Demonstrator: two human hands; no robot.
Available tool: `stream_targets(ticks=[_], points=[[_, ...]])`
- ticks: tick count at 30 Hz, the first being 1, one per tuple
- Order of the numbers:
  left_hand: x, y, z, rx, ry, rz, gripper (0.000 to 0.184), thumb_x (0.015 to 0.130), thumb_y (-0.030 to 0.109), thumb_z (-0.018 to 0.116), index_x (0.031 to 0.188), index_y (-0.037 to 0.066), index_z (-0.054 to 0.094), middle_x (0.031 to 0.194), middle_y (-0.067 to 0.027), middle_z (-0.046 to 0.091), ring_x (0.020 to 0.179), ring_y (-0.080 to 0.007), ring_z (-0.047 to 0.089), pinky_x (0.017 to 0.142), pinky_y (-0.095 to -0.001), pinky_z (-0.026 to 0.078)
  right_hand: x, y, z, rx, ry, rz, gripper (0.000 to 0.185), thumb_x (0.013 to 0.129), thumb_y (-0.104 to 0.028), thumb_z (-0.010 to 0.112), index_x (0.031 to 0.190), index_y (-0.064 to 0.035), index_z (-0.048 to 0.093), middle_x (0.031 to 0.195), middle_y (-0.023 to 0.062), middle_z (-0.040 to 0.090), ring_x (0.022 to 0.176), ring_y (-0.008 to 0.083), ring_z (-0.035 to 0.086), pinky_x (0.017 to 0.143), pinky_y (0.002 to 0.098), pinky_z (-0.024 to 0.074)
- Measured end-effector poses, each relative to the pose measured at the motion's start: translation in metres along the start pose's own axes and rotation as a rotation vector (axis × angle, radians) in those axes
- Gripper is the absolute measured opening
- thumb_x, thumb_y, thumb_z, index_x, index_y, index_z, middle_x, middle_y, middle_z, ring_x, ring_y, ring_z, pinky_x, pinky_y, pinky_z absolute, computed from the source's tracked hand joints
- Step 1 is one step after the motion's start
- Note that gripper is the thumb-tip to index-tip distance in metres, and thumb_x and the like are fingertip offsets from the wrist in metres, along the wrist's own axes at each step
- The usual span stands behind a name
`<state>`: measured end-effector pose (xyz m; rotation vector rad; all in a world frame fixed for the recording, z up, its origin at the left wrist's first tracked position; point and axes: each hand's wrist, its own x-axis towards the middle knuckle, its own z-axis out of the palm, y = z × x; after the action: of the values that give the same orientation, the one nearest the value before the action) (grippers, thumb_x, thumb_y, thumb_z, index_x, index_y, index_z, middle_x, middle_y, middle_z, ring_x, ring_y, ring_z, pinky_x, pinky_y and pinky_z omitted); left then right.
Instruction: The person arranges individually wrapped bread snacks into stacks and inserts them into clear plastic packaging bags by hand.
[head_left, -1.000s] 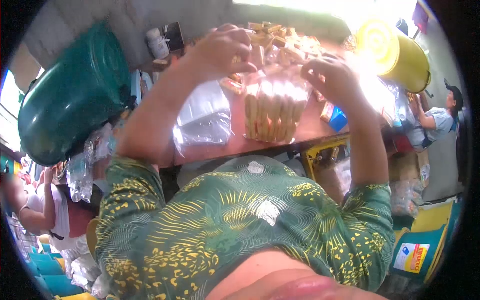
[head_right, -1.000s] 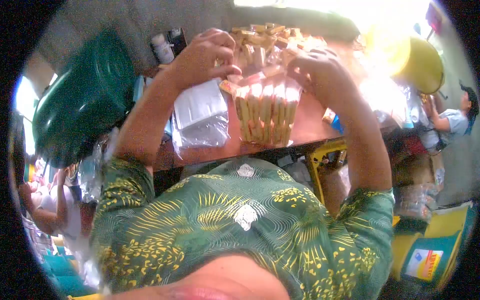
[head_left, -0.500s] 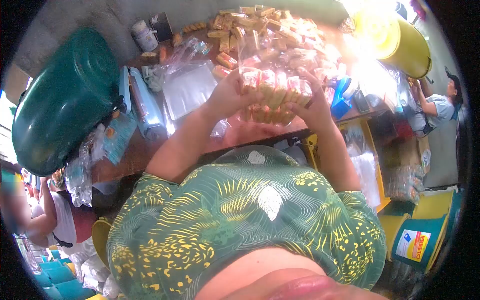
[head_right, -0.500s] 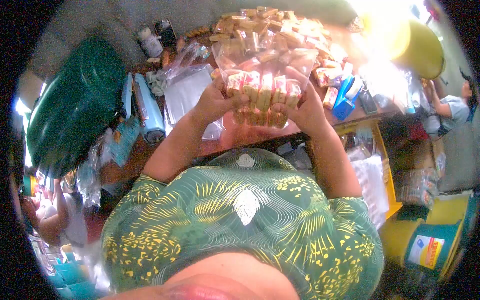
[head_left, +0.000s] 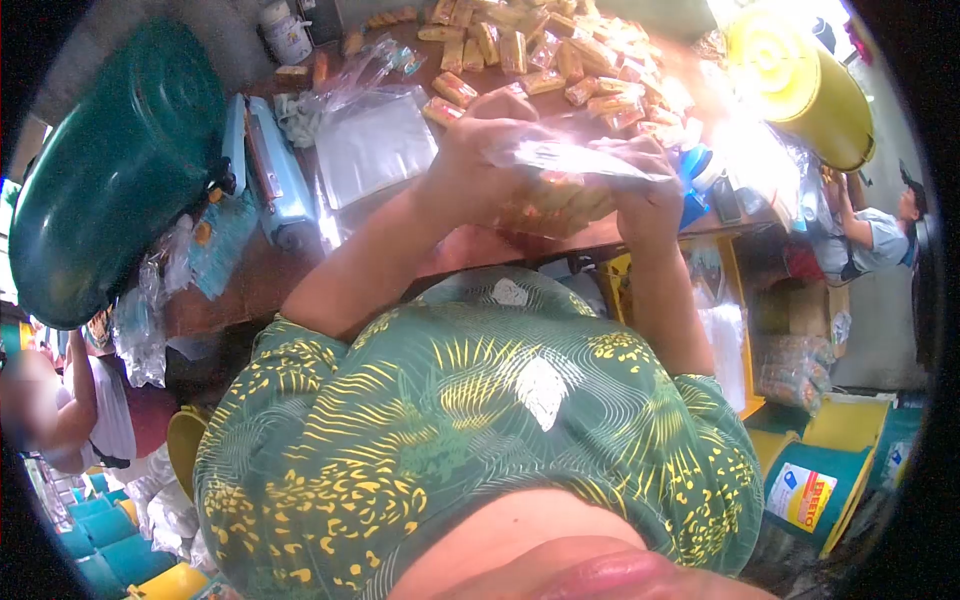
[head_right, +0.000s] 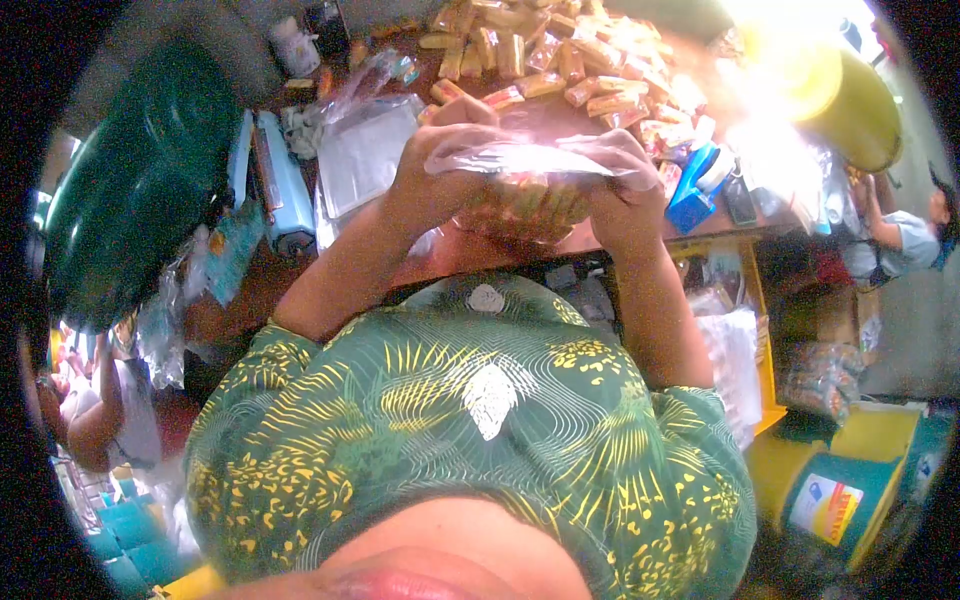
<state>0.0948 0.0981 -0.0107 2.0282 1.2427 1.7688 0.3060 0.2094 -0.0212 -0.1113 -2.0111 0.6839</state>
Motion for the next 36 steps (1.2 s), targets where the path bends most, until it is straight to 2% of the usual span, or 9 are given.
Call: stream_targets(ticks=[3,7,9,17,24,26,31,33,36], points=[[-0.004,0.01,0.0,0.274,-0.133,0.097,0.024,0.073,0.022,0.085,0.088,0.006,0.076,0.09,-0.0072,0.063,0.089,-0.0214,0.059,0.083,-0.0316,0.047,-0.009,-0.007,0.009,-0.111,0.038,0.108,0.016,0.09,-0.006,0.062,0.092,0.0015,0.075,0.084,0.0105,0.069,0.084,0.0215,0.067,0.073,0.0328,0.0523],[-0.008,0.034,0.003,0.362,-0.144,0.28,0.015,0.067,0.018,0.079,0.081,0.017,0.074,0.106,-0.0029,0.064,0.103,-0.0245,0.058,0.087,-0.0389,0.045,-0.002,-0.031,0.016,0.554,0.235,0.389,0.031,0.103,-0.019,0.052,0.09,0.0013,0.072,0.072,0.0067,0.066,0.076,0.0166,0.065,0.067,0.0295,0.0511],[-0.009,0.036,0.004,0.38,-0.166,0.413,0.015,0.068,0.015,0.075,0.082,0.019,0.074,0.12,-0.0003,0.063,0.117,-0.0263,0.055,0.096,-0.0468,0.043,0.001,-0.013,-0.003,0.717,-0.135,0.584,0.031,0.105,-0.023,0.05,0.099,0.0007,0.07,0.081,0.009,0.069,0.08,0.0185,0.067,0.07,0.0312,0.0513],[-0.02,0.025,-0.004,0.139,-0.183,0.244,0.02,0.081,0.012,0.077,0.101,0.011,0.074,0.122,-0.0105,0.054,0.107,-0.022,0.062,0.092,-0.0349,0.051,0.033,-0.037,0.013,0.007,-0.276,0.202,0.02,0.092,-0.007,0.064,0.109,0.0008,0.068,0.102,0.0138,0.07,0.091,0.0243,0.067,0.081,0.0323,0.0525],[-0.02,0.016,0.0,0.076,-0.032,0.053,0.011,0.082,0.011,0.077,0.093,0.009,0.077,0.108,-0.0095,0.057,0.09,-0.0157,0.061,0.074,-0.0271,0.05,0.034,-0.042,0.008,0.294,-0.474,0.466,0.023,0.088,-0.013,0.073,0.104,0.0012,0.069,0.084,0.0113,0.067,0.077,0.0204,0.064,0.072,0.0322,0.0519],[-0.009,0.016,0.003,0.101,-0.012,0.064,0.01,0.081,0.007,0.077,0.092,0.007,0.077,0.102,-0.0071,0.061,0.086,-0.0149,0.061,0.074,-0.028,0.05,0.056,-0.055,-0.002,-0.12,-0.72,0.347,0.026,0.086,-0.011,0.076,0.108,0.0011,0.069,0.087,0.0086,0.068,0.082,0.0172,0.063,0.074,0.0301,0.0513],[0.014,0.023,-0.008,-0.315,0.108,-0.202,0.012,0.092,0.013,0.07,0.091,0.002,0.074,0.091,-0.0032,0.063,0.08,-0.0111,0.061,0.069,-0.026,0.049,0.05,-0.021,0.016,0.085,-0.498,0.146,0.023,0.088,-0.023,0.076,0.091,-0.0004,0.071,0.075,0.0097,0.064,0.069,0.0165,0.058,0.066,0.0334,0.0495],[0.013,0.023,-0.014,-0.457,0.392,-0.252,0.011,0.094,0.011,0.064,0.091,0.005,0.072,0.095,-0.0046,0.062,0.088,-0.0145,0.059,0.076,-0.0282,0.048,0.055,-0.017,0.013,0.101,-0.502,0.452,0.026,0.09,-0.027,0.075,0.091,-0.0005,0.072,0.072,0.0047,0.064,0.067,0.0124,0.056,0.064,0.0309,0.0486],[-0.003,-0.004,-0.011,0.176,0.2,0.11,0.021,0.096,0.024,0.063,0.105,0.007,0.072,0.102,-0.0081,0.063,0.096,-0.0197,0.059,0.09,-0.0303,0.044,0.061,0.015,0.005,0.131,-0.476,0.696,0.03,0.094,-0.034,0.071,0.093,-0.0044,0.074,0.073,-0.0031,0.061,0.065,0.0062,0.053,0.058,0.0246,0.0434]])
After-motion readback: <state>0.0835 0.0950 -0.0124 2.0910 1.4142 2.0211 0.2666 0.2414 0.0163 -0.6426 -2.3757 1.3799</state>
